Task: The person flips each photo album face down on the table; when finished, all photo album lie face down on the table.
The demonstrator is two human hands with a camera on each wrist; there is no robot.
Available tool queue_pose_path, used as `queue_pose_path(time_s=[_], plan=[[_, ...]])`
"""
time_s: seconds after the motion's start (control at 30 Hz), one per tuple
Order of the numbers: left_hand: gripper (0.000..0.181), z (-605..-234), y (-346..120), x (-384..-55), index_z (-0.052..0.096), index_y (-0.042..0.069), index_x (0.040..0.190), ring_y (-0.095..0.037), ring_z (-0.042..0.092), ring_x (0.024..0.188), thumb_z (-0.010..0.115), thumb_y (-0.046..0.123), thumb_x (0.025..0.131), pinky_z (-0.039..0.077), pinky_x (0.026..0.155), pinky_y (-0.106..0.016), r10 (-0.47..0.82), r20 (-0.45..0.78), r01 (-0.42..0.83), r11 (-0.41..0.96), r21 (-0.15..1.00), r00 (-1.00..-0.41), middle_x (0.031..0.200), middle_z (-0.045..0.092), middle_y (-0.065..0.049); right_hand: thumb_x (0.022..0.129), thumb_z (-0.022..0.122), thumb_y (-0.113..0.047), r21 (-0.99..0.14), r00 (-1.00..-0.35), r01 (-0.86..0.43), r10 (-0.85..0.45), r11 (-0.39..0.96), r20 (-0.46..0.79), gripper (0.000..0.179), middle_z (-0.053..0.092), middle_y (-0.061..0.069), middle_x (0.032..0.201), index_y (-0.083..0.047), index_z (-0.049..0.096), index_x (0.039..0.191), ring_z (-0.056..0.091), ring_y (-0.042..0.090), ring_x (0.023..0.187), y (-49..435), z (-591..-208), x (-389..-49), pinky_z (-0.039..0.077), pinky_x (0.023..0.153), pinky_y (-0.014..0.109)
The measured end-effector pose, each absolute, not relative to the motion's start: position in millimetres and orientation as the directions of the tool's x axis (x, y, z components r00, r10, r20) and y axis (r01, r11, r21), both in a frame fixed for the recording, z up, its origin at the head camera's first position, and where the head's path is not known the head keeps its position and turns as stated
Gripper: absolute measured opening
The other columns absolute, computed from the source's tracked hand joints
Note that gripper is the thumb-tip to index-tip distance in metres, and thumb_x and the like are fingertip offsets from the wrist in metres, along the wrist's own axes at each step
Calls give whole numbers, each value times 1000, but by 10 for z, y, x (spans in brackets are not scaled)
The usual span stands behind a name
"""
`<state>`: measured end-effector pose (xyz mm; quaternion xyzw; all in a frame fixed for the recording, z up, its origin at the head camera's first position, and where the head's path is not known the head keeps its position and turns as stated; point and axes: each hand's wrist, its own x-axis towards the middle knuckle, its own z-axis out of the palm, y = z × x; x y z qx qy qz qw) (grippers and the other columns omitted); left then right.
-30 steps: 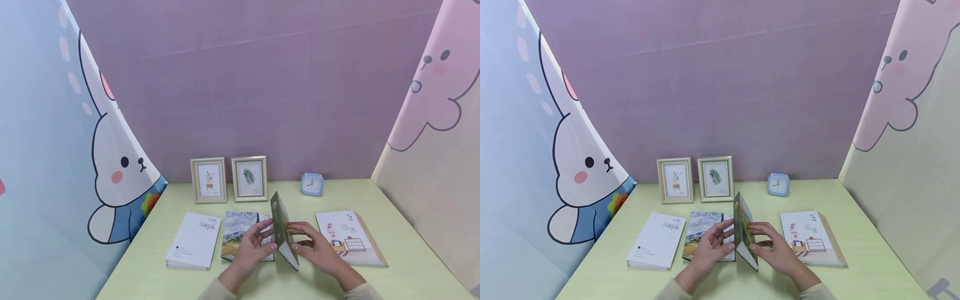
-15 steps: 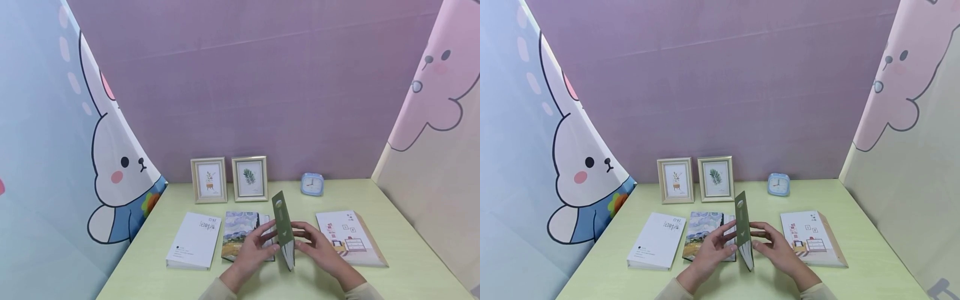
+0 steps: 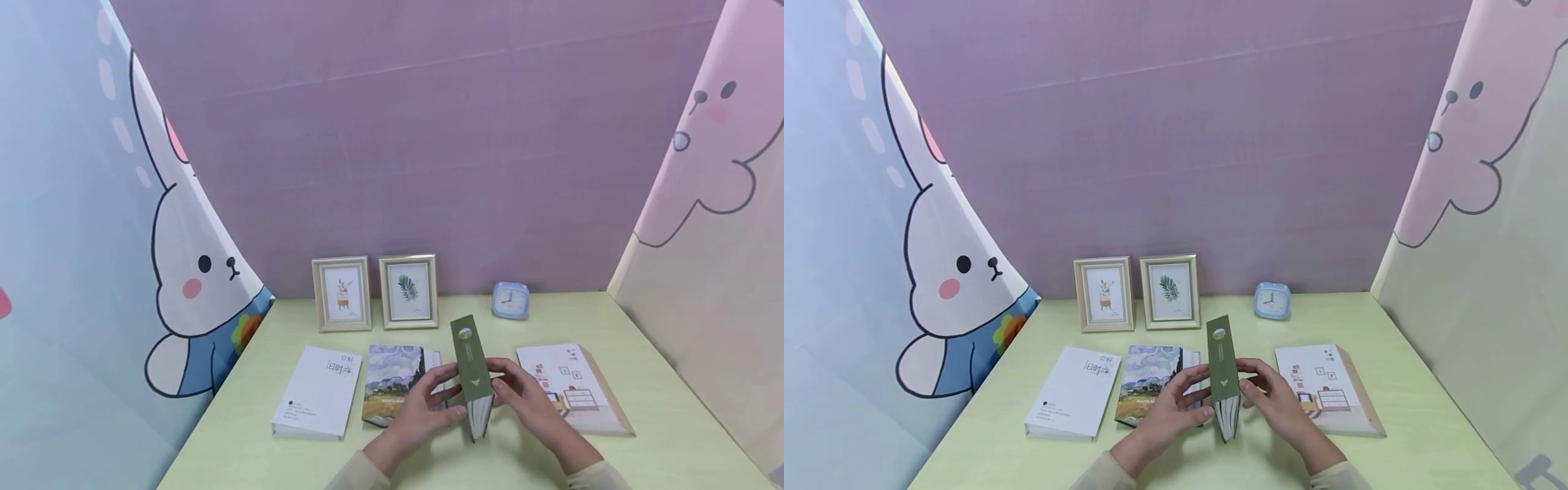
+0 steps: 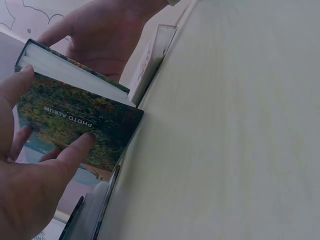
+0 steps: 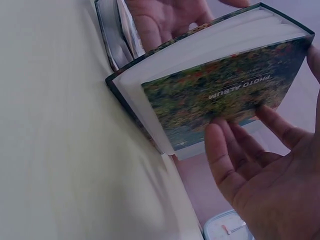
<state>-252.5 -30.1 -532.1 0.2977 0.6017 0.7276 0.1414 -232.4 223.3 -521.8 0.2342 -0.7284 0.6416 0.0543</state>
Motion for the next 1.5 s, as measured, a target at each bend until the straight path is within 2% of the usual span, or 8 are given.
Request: queue_pose_path(time_s=[0.13,0.37,0.67,0.8,0.97,1.2,1.37,1.5], plan=[[68,-5336,-297,-2553,44,12,157,-45,50,139,75,7,96,51,108,-46,568,267,172,-215,961,-778,159,43,-20,107,52,0,-894,-871,-445,-259,58,417,42,56,31,137,4,48,148,68,19,108,2244,-5191,-2317,64,75,39],[70,-5330,-296,-2589,45,19,157,-40,52,139,78,12,95,43,113,-59,580,253,200,-154,967,-774,159,46,-13,107,52,1,-899,-870,-438,-267,30,415,53,45,37,146,1,39,158,66,20,109,2276,-5146,-2296,64,73,42],[70,-5302,-280,-2637,47,18,156,-38,55,136,79,10,94,54,105,-46,602,228,224,-82,971,-765,158,49,-10,107,54,-1,-918,-901,-391,-232,62,367,51,49,33,145,-3,43,156,68,21,109,2311,-5133,-2299,65,74,43],[69,-5285,-252,-2648,49,16,154,-41,53,137,80,8,93,53,106,-43,609,201,208,-60,976,-768,156,51,-9,107,57,-5,-922,-913,-379,-193,80,358,46,53,32,142,-3,47,152,70,21,105,2319,-5136,-2308,65,73,41],[69,-5276,-213,-2669,52,19,152,-36,51,140,82,6,91,51,108,-44,611,177,201,-28,979,-772,156,51,-4,106,60,-5,-921,-922,-375,-145,102,359,43,57,33,136,-1,49,147,71,18,99,2330,-5142,-2322,63,73,35],[70,-5295,-186,-2687,53,19,152,-38,48,142,84,10,90,55,104,-38,597,149,236,70,969,-789,156,50,0,103,65,-5,-921,-929,-370,-85,121,361,42,60,31,131,2,51,142,72,17,97,2340,-5154,-2335,63,78,29],[69,-5296,-195,-2670,54,14,151,-40,46,142,85,19,89,51,109,-43,584,158,308,168,936,-797,154,50,-5,100,71,-8,-933,-944,-327,-21,152,328,41,60,27,130,2,55,137,73,16,95,2349,-5154,-2335,62,77,27],[70,-5297,-188,-2674,53,13,151,-39,47,142,85,16,89,47,113,-46,597,156,305,157,939,-787,154,48,-6,99,75,-14,-942,-961,-269,13,201,277,46,59,23,129,-4,57,140,73,16,97,2370,-5151,-2344,62,78,27]])
